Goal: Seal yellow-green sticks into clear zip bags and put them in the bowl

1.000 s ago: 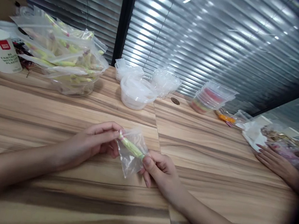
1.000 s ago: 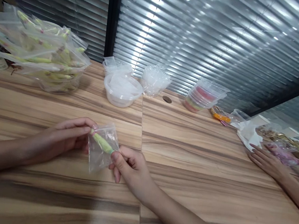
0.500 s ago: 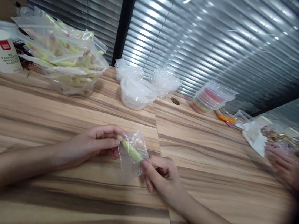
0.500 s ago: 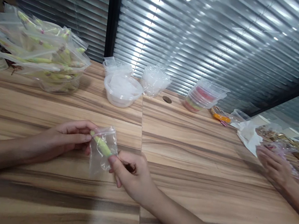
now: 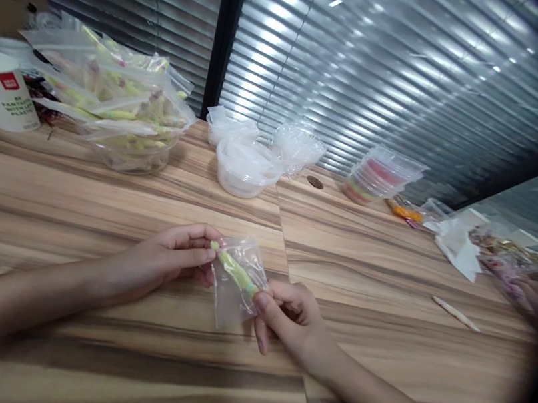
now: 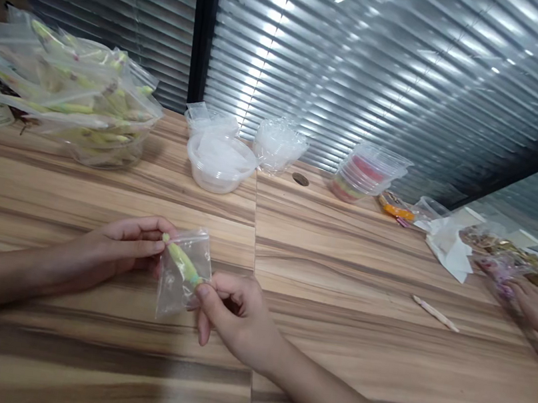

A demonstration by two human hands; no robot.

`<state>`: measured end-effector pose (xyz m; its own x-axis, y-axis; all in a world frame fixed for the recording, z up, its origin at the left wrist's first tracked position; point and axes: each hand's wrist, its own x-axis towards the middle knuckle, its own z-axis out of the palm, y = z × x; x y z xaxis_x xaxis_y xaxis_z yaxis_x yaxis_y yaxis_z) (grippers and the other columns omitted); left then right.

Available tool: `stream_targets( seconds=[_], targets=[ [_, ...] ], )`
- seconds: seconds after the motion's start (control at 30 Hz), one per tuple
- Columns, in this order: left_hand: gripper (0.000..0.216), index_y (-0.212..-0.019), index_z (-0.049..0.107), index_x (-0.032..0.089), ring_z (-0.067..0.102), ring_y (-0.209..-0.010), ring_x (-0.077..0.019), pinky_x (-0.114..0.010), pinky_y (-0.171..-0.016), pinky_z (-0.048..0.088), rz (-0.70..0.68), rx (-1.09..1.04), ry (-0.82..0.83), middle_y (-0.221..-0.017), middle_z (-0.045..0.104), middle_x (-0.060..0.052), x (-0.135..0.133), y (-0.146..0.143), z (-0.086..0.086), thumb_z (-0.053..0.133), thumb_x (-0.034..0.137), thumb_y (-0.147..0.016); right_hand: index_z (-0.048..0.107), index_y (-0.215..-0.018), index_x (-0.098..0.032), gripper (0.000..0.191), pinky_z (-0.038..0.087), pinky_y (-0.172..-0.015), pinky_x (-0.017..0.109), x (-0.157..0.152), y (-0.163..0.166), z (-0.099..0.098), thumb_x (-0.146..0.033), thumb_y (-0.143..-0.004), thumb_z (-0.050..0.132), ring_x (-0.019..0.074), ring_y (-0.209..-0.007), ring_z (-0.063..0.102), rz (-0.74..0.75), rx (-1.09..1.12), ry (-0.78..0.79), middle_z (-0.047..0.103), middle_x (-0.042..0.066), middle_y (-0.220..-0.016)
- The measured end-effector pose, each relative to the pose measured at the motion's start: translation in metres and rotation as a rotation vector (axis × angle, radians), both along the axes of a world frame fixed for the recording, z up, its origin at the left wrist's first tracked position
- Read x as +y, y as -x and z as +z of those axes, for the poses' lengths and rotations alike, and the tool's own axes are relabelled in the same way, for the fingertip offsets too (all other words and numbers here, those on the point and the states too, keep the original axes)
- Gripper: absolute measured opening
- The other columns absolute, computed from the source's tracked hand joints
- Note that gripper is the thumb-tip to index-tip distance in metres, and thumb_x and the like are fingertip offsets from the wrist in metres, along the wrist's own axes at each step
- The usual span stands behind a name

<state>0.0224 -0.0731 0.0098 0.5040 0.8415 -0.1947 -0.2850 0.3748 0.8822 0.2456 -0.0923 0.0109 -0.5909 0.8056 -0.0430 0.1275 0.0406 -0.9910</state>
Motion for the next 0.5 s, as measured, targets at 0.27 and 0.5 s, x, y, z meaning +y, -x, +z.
stream_targets(
  seconds=[0.27, 0.5],
  targets=[
    [0.011, -0.092, 0.060, 0.018, 0.054, -0.072, -0.0116, -0.026, -0.071, 0.041, 0.002, 0.000, -0.010, -0.081, 0.059, -0.001, 0.0000, 0.0012, 0.0018, 0.060, 0.022, -0.082, 0.056, -0.074, -0.014, 0.031, 0.032, -0.044, 0.019, -0.0006, -0.0009, -0.0024, -0.038, -0.090, 0.045, 0.0067, -0.041, 0.045, 0.011, 0.004, 0.009, 0.054, -0.003, -0.044],
    [0.021, -0.099, 0.064, 0.018, 0.054, -0.071, -0.0125, -0.027, -0.071, 0.042, 0.010, 0.040, -0.023, -0.083, 0.063, -0.004, -0.0007, 0.0014, 0.0008, 0.063, 0.025, -0.079, 0.055, -0.071, -0.015, 0.032, 0.034, -0.045, 0.019, -0.0006, -0.0021, -0.0055, -0.040, -0.089, 0.047, 0.0065, -0.040, 0.044, -0.003, 0.002, -0.008, 0.052, -0.003, -0.044]
  ],
)
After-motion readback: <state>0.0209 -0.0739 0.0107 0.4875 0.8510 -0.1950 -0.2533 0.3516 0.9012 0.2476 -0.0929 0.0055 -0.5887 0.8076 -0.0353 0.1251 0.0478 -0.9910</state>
